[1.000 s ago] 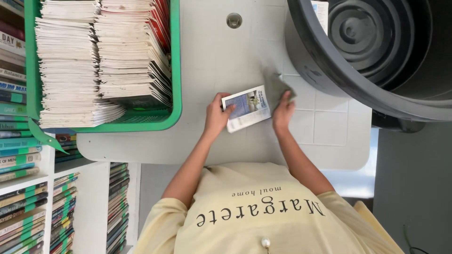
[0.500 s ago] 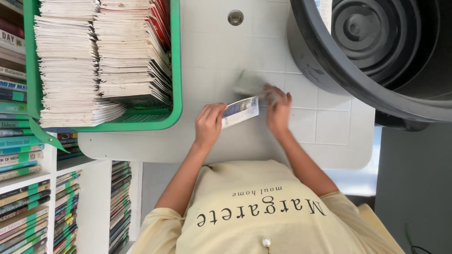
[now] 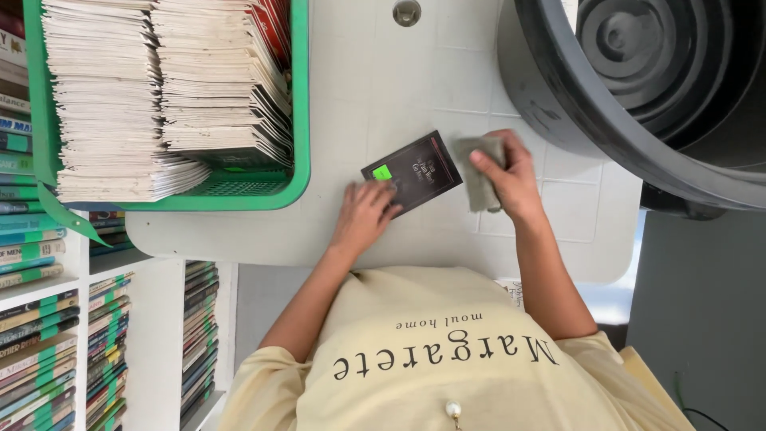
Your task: Wiping down small pamphlets with a cleaning cloth and placing them in a container.
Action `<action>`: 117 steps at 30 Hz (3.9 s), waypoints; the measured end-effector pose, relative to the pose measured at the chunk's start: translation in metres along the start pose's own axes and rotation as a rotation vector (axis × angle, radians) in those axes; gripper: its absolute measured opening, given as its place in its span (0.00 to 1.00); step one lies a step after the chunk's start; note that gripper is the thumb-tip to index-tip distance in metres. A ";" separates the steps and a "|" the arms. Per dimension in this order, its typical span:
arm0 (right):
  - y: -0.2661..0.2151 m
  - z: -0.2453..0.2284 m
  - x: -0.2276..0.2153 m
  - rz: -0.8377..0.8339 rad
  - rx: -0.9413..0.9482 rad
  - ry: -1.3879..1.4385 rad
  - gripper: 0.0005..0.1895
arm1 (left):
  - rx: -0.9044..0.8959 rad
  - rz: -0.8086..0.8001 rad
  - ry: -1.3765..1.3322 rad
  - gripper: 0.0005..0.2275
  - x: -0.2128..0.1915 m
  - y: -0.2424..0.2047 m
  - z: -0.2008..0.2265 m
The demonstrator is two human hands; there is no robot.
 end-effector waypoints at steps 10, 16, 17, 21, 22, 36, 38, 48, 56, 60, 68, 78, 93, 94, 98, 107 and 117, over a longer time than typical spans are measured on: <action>0.000 0.054 0.142 0.071 -0.073 -0.802 0.49 | -0.402 -0.140 -0.135 0.51 0.022 -0.017 -0.053; 0.096 0.063 0.108 0.146 -0.153 -1.043 0.29 | -0.372 -0.082 -0.232 0.50 0.012 -0.012 -0.047; 0.118 0.068 0.095 0.194 -0.201 -1.041 0.28 | -0.380 -0.064 -0.240 0.52 0.015 -0.015 -0.050; 0.085 -0.007 0.111 0.150 -0.631 -0.532 0.18 | -0.421 -0.007 -0.247 0.56 0.018 -0.017 -0.055; 0.061 -0.004 0.130 0.151 -0.633 -0.535 0.18 | -0.420 -0.003 -0.249 0.56 0.024 -0.018 -0.058; 0.103 0.007 0.015 0.619 -0.662 -0.980 0.35 | -0.327 -0.012 -0.202 0.45 0.019 -0.018 -0.044; 0.074 -0.006 0.049 0.523 -0.681 -0.920 0.31 | -0.318 0.006 -0.190 0.45 0.018 -0.017 -0.046; 0.065 0.144 0.150 -0.023 -0.378 -0.980 0.18 | -0.382 -0.019 -0.260 0.48 0.027 -0.021 -0.050; 0.071 0.061 0.140 0.131 -0.406 -0.875 0.11 | -0.413 -0.009 -0.259 0.49 0.027 -0.017 -0.051; 0.024 0.082 0.180 -0.021 -0.431 -0.922 0.17 | -0.458 -0.001 -0.276 0.54 0.031 -0.018 -0.056; 0.081 0.070 0.045 0.470 -0.359 -0.718 0.21 | -0.403 -0.192 -0.159 0.43 0.014 0.011 -0.035; 0.027 0.108 -0.032 0.611 0.005 0.143 0.16 | -0.319 -0.373 -0.082 0.29 0.111 0.096 -0.041; -0.051 -0.090 0.080 0.125 -0.473 -0.378 0.14 | -0.064 -0.003 -0.555 0.17 -0.042 0.061 0.015; -0.049 -0.090 0.077 0.119 -0.480 -0.378 0.14 | -0.068 0.004 -0.550 0.17 -0.046 0.058 0.014; -0.011 -0.054 0.056 0.118 -0.380 -0.474 0.21 | 0.031 0.131 -0.509 0.22 -0.068 0.052 0.016; -0.050 -0.105 0.068 0.187 -0.563 -0.225 0.13 | 0.112 0.288 -0.475 0.17 -0.085 0.057 0.021; -0.020 -0.109 0.015 0.348 -0.599 -0.313 0.17 | 0.175 0.432 -0.434 0.17 -0.133 0.053 0.027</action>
Point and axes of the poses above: each hand's wrist, its own y-axis towards the middle knuckle, its own x-axis out of the palm, z = x × y, the point moved 9 cm from there along y, towards the middle knuckle, and after that the axes turned 12 degrees about x, right-handed, at the moved point
